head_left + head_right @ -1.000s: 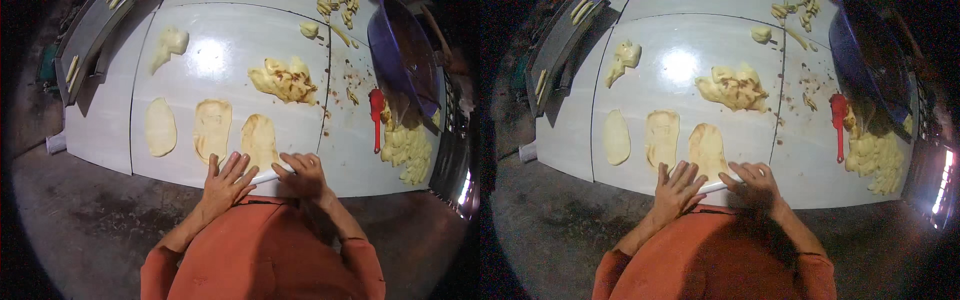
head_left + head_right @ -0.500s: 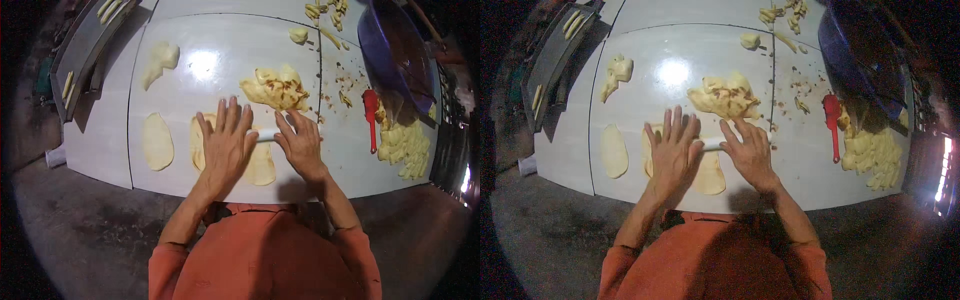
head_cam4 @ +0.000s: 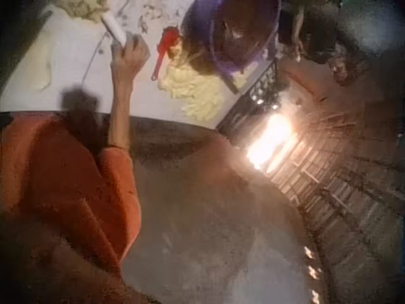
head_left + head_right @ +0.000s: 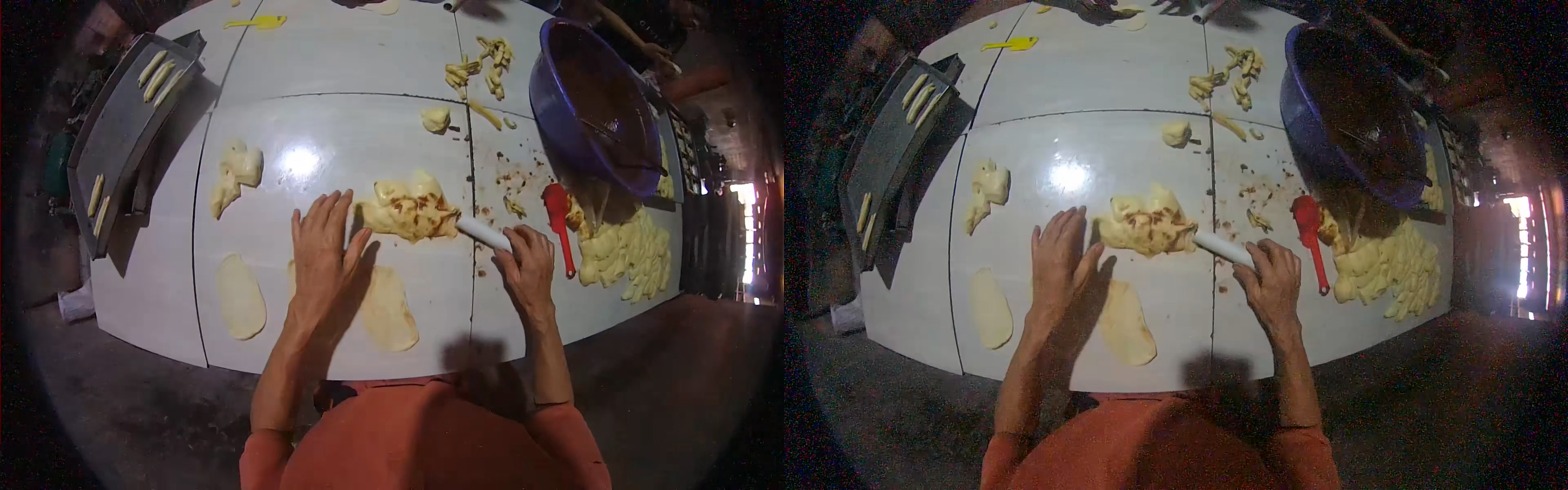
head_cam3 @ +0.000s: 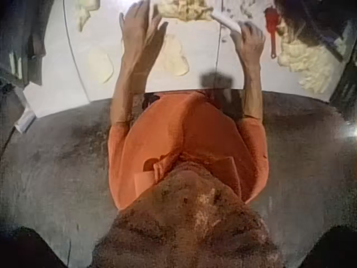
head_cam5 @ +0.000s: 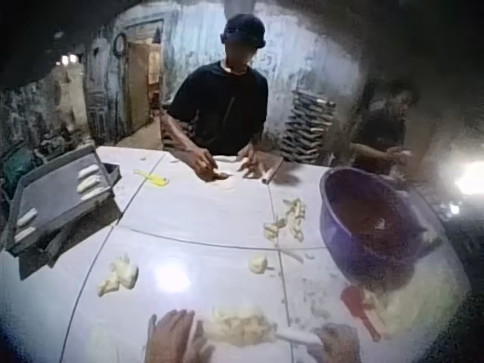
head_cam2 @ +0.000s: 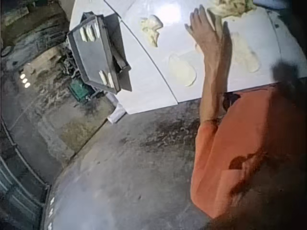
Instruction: The person flattens pieces of dough with a rolling pin, applies a chocolate filling using a spatula, and rolls them into cylinders. The finished dough rolls are placed onto a metal baking tray.
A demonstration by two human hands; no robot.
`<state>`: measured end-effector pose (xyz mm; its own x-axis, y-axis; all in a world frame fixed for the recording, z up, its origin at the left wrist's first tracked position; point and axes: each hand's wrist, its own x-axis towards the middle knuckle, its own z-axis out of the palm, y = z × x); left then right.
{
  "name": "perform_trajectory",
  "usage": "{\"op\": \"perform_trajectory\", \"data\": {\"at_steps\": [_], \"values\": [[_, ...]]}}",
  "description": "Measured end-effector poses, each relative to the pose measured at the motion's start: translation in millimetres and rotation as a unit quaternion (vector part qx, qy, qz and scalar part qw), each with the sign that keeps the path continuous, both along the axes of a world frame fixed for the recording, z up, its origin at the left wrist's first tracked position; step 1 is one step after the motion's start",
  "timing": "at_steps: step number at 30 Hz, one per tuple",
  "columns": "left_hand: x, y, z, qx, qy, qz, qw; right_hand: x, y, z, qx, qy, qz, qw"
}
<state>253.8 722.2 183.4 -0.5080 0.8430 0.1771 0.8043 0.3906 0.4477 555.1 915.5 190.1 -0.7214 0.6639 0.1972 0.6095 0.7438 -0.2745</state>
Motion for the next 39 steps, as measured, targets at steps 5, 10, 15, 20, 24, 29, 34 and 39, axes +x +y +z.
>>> {"op": "perform_trajectory", "data": {"at_steps": [5, 10, 15, 20, 24, 29, 34, 39], "values": [[6, 67, 3, 0.050, -0.034, -0.073, 0.995, -71, 28, 14, -0.023, 0.041, 0.048, 0.998], [12, 96, 3, -0.028, -0.092, -0.095, 0.991, -142, 52, 4, -0.089, -0.013, 0.183, 0.979], [7, 82, -12, 0.013, -0.094, -0.104, 0.990, -149, 61, 22, -0.458, -0.035, 0.086, 0.884], [11, 89, -9, -0.025, -0.112, -0.120, 0.986, -138, 70, 21, -0.592, 0.151, 0.031, 0.791], [22, 96, -4, 0.023, -0.127, -0.126, 0.984, -137, 78, 15, -0.410, 0.037, 0.175, 0.894], [32, 99, -12, 0.046, -0.119, -0.123, 0.984, -147, 72, 52, -0.465, -0.048, 0.128, 0.875], [32, 102, -2, 0.007, -0.126, -0.126, 0.984, -142, 86, 40, -0.249, -0.079, 0.306, 0.915], [38, 100, -14, 0.112, -0.113, -0.092, 0.983, -160, 80, 80, -0.370, -0.136, 0.183, 0.901]]}}
